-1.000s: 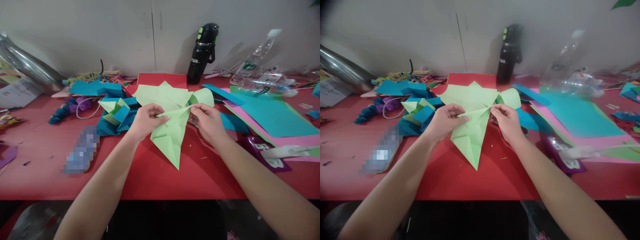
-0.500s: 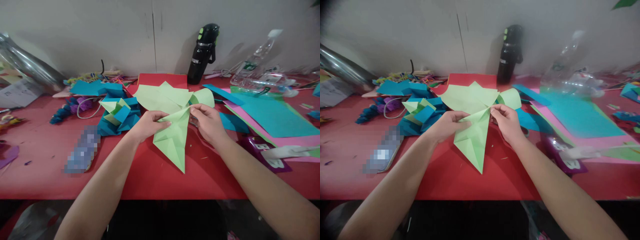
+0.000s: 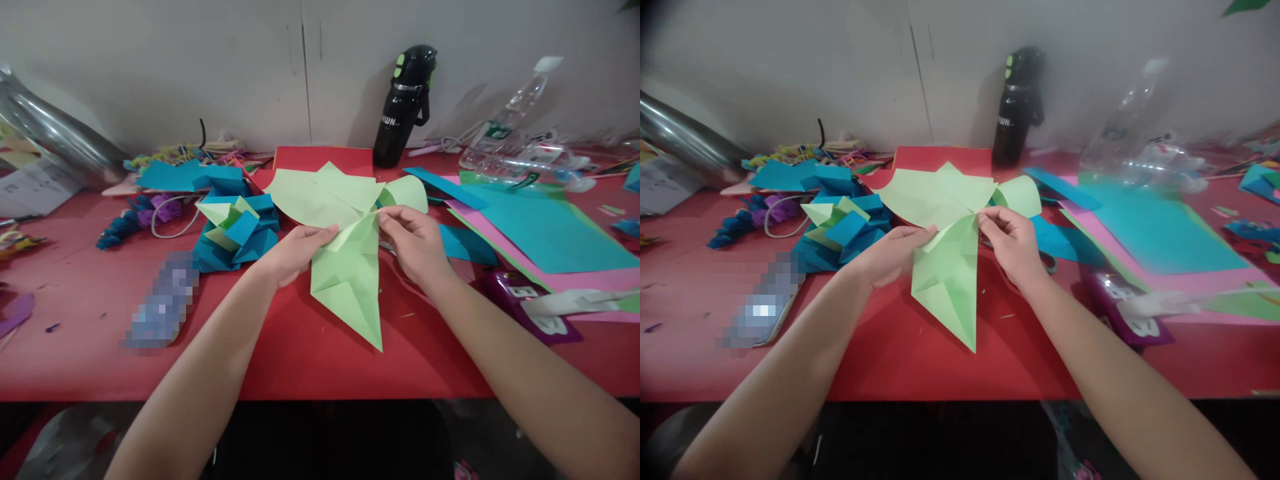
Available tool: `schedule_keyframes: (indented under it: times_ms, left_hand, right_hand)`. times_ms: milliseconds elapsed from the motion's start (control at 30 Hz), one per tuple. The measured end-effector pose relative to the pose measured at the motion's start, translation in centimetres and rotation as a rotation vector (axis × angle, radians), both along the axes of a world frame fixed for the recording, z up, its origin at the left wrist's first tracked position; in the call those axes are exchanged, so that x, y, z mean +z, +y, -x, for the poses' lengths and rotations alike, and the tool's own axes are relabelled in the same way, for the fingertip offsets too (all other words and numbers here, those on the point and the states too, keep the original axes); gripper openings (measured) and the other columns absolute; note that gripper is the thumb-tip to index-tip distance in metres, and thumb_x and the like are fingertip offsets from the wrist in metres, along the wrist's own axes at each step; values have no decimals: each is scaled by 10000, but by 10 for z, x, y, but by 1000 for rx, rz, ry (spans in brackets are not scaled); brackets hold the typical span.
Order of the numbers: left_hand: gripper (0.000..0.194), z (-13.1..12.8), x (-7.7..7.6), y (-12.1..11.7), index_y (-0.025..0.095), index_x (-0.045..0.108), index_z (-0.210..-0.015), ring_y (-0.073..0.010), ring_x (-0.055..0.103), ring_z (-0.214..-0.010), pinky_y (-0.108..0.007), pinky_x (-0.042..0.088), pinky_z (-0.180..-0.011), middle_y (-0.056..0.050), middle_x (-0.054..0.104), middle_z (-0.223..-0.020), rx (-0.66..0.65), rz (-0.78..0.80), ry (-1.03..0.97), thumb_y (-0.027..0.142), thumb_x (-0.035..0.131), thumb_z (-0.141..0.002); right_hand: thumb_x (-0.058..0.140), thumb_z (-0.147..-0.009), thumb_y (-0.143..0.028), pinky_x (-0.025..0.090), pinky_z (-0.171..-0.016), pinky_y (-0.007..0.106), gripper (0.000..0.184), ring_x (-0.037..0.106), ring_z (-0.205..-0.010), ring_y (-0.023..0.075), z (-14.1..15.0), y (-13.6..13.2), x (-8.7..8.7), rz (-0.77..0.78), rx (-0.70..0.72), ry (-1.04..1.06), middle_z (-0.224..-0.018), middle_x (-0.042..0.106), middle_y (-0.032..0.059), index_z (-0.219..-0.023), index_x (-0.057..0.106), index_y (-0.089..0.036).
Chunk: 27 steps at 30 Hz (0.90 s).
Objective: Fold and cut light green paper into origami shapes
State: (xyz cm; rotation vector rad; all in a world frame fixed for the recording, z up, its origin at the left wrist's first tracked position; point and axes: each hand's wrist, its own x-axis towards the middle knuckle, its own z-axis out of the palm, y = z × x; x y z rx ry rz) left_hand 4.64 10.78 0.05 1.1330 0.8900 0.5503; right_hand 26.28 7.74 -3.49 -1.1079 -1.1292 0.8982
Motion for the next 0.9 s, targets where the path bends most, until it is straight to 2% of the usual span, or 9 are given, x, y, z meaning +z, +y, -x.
schedule_keyframes:
  times_ms: [167, 300, 467, 667, 900]
  left_hand:
    - [421, 0, -3, 1, 201, 776, -1108, -282, 702, -1066, -347, 593, -853, -120, 755, -1147, -40, 7, 21, 529, 716, -851]
    - [354, 2, -1, 1, 202, 786, -1097, -272, 725, -1016, -368, 601, -873, -110, 770, -1110, -114, -7, 8, 449, 751, -847]
    - [348, 3, -1, 1, 202, 778, -1125, -272, 732, -1008, -396, 598, -906, -102, 775, -1105, -106, -33, -7, 409, 764, -846]
    - [328, 4, 0, 2, 218, 767, -1156, -236, 743, -951, -362, 600, -889, -84, 778, -1110, -133, -100, 13, 357, 761, -859]
    - [343, 5, 3, 0, 238, 737, -1217, -242, 716, -1065, -335, 583, -914, -62, 767, -1150, -170, -217, 37, 382, 696, -909]
  right_hand:
    - [706, -870, -322, 540, -695, 302, 83, 618, -714, 147, 1, -1, 2, -10, -11, 1, -794, 675, 4, -883, 754, -256]
    - [709, -867, -316, 542, -696, 300, 80, 625, -723, 149, 2, -2, 3, -9, -13, 16, -802, 681, 7, -879, 752, -250]
    - [702, -870, -329, 550, -700, 311, 92, 635, -731, 161, 2, -2, 2, -16, -20, -14, -799, 680, 7, -896, 750, -254]
    - [704, -869, -336, 560, -718, 321, 97, 647, -750, 166, 2, -1, 2, -17, -23, -25, -814, 696, 10, -902, 755, -260]
    - [707, -869, -343, 566, -715, 306, 101, 639, -732, 151, 1, 0, 2, -11, -13, -2, -801, 690, 2, -891, 751, -255]
